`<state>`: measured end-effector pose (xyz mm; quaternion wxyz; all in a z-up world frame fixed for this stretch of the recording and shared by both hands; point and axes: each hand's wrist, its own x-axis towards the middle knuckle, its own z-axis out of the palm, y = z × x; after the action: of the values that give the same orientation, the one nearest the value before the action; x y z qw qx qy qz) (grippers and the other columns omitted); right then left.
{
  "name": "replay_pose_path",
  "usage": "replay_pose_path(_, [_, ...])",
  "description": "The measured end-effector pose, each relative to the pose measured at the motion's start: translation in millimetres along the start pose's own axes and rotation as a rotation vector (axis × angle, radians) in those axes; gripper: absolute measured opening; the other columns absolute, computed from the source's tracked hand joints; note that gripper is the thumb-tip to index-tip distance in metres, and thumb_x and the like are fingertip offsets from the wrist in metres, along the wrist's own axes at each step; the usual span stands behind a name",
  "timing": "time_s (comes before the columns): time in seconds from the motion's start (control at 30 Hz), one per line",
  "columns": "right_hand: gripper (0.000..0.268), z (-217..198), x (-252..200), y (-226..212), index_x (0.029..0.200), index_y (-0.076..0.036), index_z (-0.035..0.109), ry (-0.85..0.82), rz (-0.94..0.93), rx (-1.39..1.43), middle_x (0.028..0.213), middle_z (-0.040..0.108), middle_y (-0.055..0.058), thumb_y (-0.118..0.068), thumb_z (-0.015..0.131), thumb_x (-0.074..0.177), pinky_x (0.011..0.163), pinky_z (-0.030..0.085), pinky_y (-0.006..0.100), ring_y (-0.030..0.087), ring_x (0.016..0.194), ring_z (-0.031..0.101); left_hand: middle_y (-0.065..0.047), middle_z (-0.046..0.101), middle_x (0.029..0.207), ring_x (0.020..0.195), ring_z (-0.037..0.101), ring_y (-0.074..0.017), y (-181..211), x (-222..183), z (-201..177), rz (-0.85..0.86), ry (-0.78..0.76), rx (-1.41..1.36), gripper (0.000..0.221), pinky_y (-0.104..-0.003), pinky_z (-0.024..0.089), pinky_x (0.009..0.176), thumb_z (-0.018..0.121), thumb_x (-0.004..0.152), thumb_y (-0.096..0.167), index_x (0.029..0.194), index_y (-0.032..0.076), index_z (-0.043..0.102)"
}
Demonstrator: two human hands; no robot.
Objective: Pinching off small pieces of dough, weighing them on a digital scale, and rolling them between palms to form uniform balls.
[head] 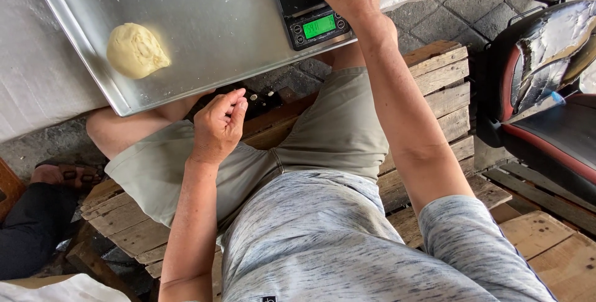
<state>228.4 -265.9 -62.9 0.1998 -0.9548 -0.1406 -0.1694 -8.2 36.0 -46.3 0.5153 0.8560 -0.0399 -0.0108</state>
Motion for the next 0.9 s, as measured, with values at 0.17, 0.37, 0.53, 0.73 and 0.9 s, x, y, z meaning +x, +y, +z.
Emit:
replay_pose_path(0.17, [0.018, 2.9, -2.3, -6.2, 0.084, -0.026, 0.072, -0.016, 0.02, 0.034, 0.073, 0.072, -0.008, -0.042, 0.078, 0.092, 0.046, 0.046, 0.04, 0.018, 0.065, 0.068, -0.008, 0.075, 0.104, 0.082, 0.071, -0.0184, 2.7, 0.2, 0.7, 0.011, 0.011, 0.005, 0.024, -0.027, 0.059, 0.066, 0.063, 0.105, 0.017, 0.123, 0.005, 0.071])
replay_pose_path(0.37, [0.034, 23.8, -6.2, -0.9, 0.073, -0.02, 0.066, -0.016, 0.104, -0.014, 0.066, 0.069, -0.007, -0.045, 0.084, 0.087, 0.044, 0.041, 0.046, 0.024, 0.056, 0.062, -0.009, 0.075, 0.104, 0.081, 0.071, -0.0189, 8.5, 2.0, 0.9, 0.036, 0.018, -0.004, 0.022, -0.027, 0.059, 0.063, 0.063, 0.105, 0.016, 0.123, 0.005, 0.071])
replay_pose_path(0.53, [0.029, 14.0, -11.1, -15.5, 0.083, -0.019, 0.053, 0.059, -0.051, 0.011, 0.076, 0.059, -0.006, -0.027, 0.08, 0.09, 0.046, 0.039, 0.042, 0.023, 0.061, 0.054, -0.012, 0.076, 0.104, 0.082, 0.074, -0.0195, 27.1, 12.4, -2.0, 0.072, 0.039, -0.062, 0.021, -0.026, 0.062, 0.064, 0.064, 0.105, 0.013, 0.12, 0.001, 0.072])
replay_pose_path(0.73, [0.017, -60.1, -30.8, -103.9, 0.096, -0.009, 0.065, -0.369, 0.037, 0.74, 0.083, 0.066, 0.0, -0.012, 0.079, 0.103, 0.061, 0.045, 0.026, 0.007, 0.071, 0.056, -0.012, 0.076, 0.1, 0.079, 0.071, -0.0165, 49.0, 37.6, -12.1, 0.24, 0.195, -0.087, 0.011, -0.026, 0.061, 0.063, 0.072, 0.099, 0.0, 0.109, 0.001, 0.077])
replay_pose_path(0.9, [0.007, -80.6, -53.1, -136.0, 0.102, -0.002, 0.072, -0.488, -0.122, 0.914, 0.092, 0.069, 0.009, -0.001, 0.079, 0.1, 0.062, 0.048, 0.024, 0.011, 0.072, 0.059, -0.011, 0.073, 0.111, 0.079, 0.071, -0.0152, 49.9, 52.1, -2.6, 0.229, 0.185, -0.14, 0.02, -0.025, 0.063, 0.059, 0.076, 0.098, 0.007, 0.118, 0.004, 0.074])
